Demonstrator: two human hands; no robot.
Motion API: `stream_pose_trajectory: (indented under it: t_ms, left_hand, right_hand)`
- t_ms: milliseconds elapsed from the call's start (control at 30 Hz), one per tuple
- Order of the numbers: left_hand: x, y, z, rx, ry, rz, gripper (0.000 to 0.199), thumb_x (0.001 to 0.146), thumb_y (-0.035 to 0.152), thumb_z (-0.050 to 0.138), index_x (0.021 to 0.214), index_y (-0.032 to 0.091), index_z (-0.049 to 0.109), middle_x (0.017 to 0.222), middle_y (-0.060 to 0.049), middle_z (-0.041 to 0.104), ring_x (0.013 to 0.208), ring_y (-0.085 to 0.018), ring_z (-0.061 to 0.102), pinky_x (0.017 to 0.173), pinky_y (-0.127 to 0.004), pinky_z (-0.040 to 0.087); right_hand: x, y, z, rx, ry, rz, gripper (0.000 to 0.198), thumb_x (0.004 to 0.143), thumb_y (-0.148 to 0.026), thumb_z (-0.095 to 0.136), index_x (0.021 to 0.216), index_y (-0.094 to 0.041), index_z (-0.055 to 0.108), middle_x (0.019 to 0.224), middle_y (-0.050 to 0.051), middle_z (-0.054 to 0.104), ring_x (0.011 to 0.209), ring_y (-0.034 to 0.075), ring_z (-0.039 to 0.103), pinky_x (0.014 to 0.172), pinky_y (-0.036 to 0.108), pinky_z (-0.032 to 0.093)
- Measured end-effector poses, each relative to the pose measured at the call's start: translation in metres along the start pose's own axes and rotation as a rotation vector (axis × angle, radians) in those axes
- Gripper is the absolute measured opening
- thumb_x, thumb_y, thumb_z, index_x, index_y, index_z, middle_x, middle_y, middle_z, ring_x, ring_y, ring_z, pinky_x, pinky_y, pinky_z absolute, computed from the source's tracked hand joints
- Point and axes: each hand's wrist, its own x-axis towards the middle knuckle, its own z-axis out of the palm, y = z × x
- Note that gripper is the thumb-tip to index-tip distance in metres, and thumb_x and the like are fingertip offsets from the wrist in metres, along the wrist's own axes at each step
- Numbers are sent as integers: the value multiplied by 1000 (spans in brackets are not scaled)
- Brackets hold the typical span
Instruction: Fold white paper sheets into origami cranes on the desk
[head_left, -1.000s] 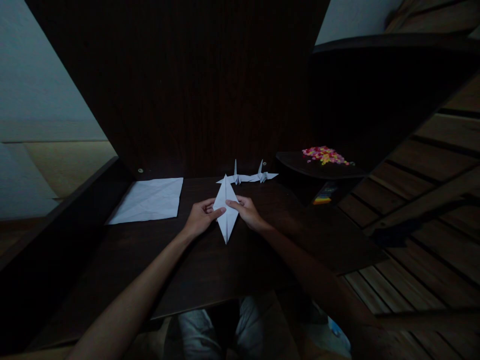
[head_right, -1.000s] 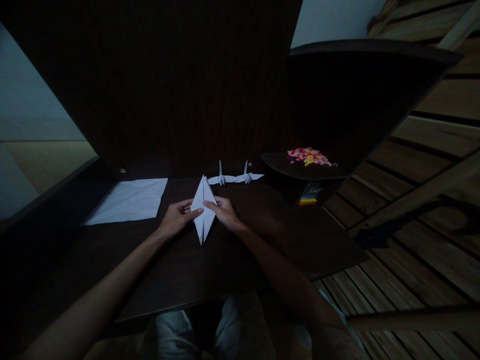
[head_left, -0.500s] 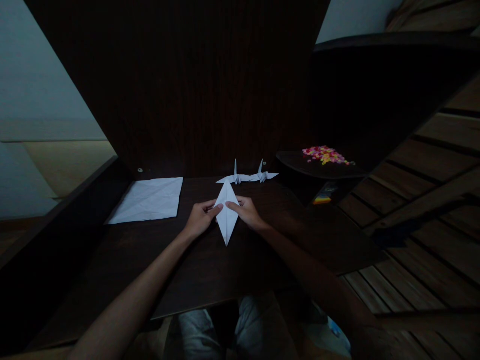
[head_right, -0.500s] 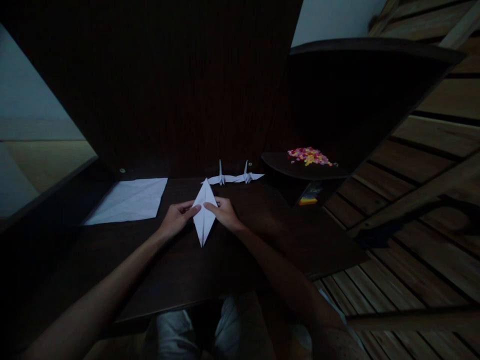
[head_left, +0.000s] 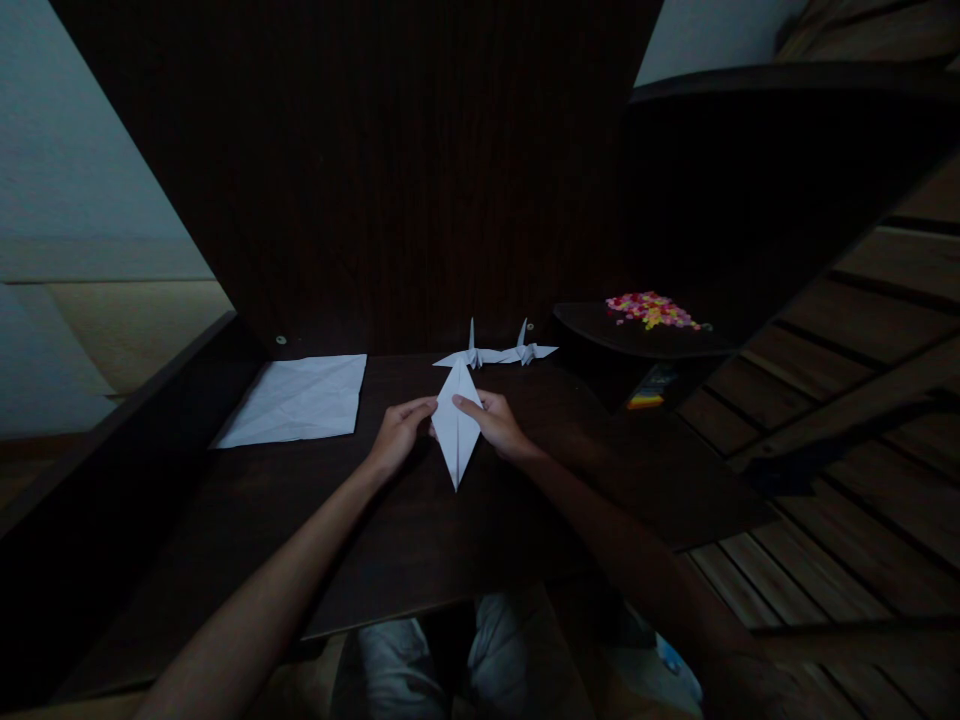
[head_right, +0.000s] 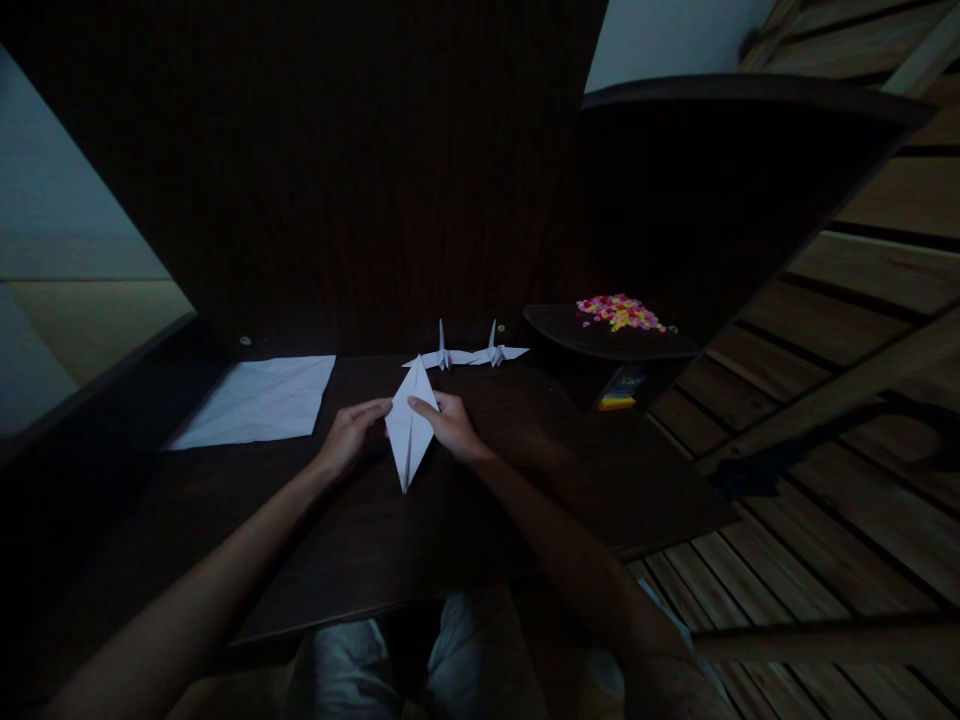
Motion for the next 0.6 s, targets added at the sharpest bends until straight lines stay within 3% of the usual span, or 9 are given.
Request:
stream_pose_trajectory:
  t_ms: [233,600]
  left_hand:
    - [-4,7,1,-119,-37,-52,33,62,34,73,87,13,73,86,-8,72,80,-21,64,69,-30,49]
    - [-6,9,1,-220,-74,-71,24,62,30,73,80,13,74,87,-9,72,81,-21,64,71,-31,49]
  right_hand:
    - [-3,-3,0,20,-57,29,35,56,-36,80,83,-16,70,81,3,72,72,19,65,66,30,50]
    - [0,1,-2,137,-49,70,34,57,-35,80,82,-15,69,80,4,72,71,19,65,68,30,50]
